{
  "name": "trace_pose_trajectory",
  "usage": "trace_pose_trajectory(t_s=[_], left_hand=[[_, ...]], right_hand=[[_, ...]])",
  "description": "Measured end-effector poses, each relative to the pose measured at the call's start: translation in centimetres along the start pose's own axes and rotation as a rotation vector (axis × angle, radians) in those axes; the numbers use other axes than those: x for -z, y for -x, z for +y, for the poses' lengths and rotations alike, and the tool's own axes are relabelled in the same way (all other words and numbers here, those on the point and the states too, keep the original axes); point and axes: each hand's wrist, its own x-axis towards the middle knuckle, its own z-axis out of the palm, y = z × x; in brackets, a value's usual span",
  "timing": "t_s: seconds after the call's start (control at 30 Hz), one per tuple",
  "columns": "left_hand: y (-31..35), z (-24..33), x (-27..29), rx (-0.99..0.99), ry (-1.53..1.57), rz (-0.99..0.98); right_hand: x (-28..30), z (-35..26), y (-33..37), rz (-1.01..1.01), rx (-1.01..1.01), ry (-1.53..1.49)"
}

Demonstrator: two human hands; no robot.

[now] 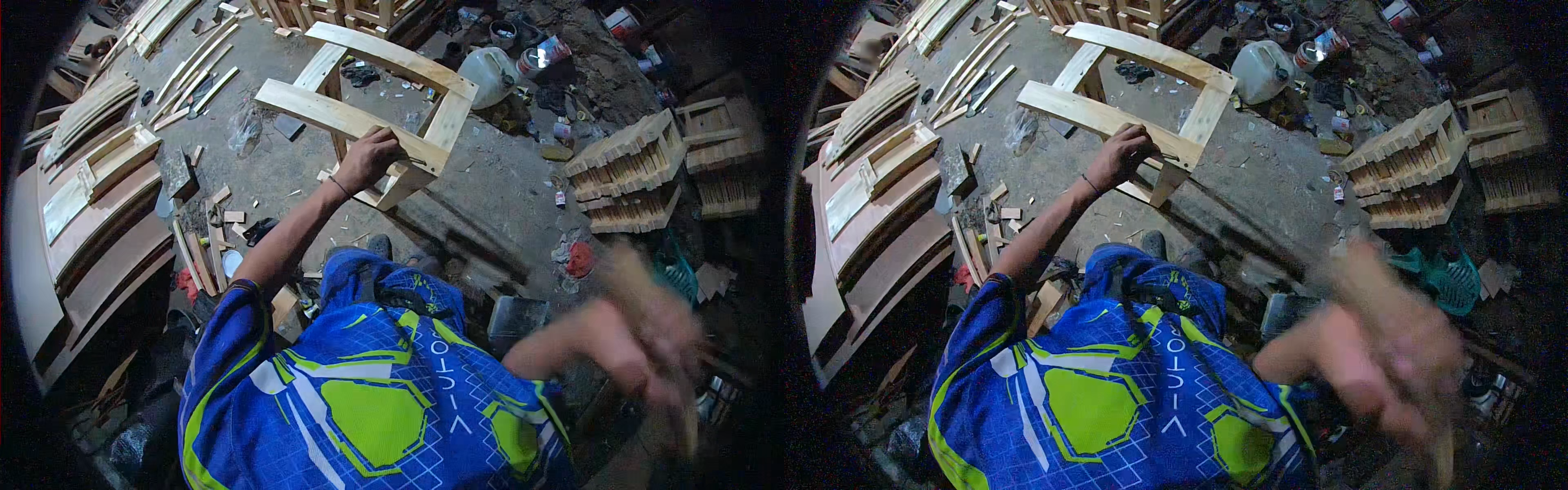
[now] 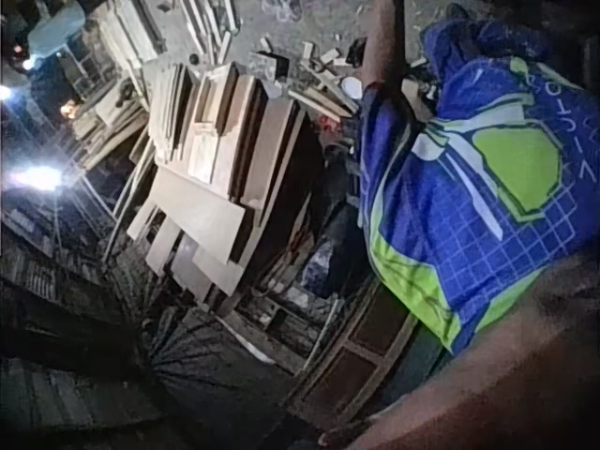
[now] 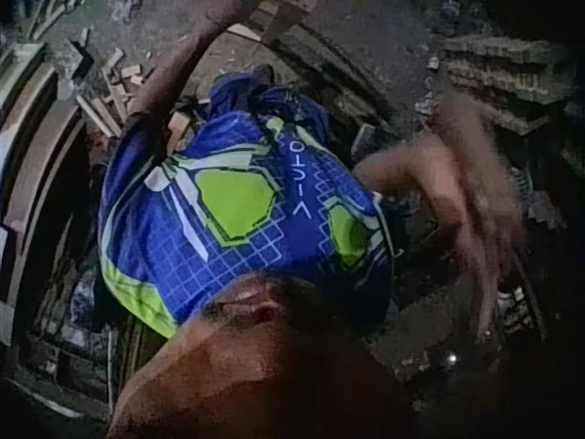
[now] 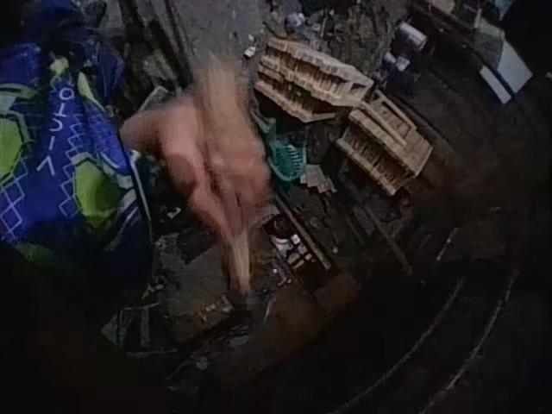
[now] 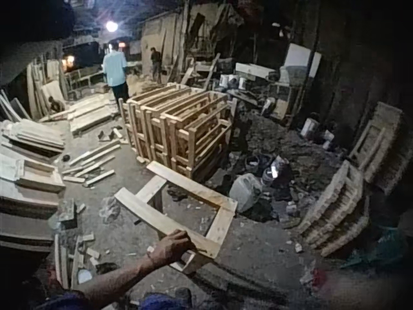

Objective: The recorder is using a hammer and nails to assemble wooden rectangular frames.

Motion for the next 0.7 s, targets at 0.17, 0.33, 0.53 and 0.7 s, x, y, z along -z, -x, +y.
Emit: trace_pose_trajectory(t_s=[0.17,0.33,0.53,0.7], left_hand=[[0.0,-0.2,0.1,-0.008,0.038,-0.009],[-0.2,-0.3,-0.3,0.143,0.106,0.053],[-3.1,0.6,-2.5,0.385,0.167,0.376],[-7.3,1.8,-6.4,0.359,0.112,0.329]], right_hand=[[-4.4,11.3,9.8,-0.584,-0.326,0.557],[-0.3,12.1,8.8,-0.35,-0.19,0.474],[1.4,12.8,6.6,-0.222,-0.661,0.288],[1.9,15.9,7.6,-0.26,-0.685,0.141]])
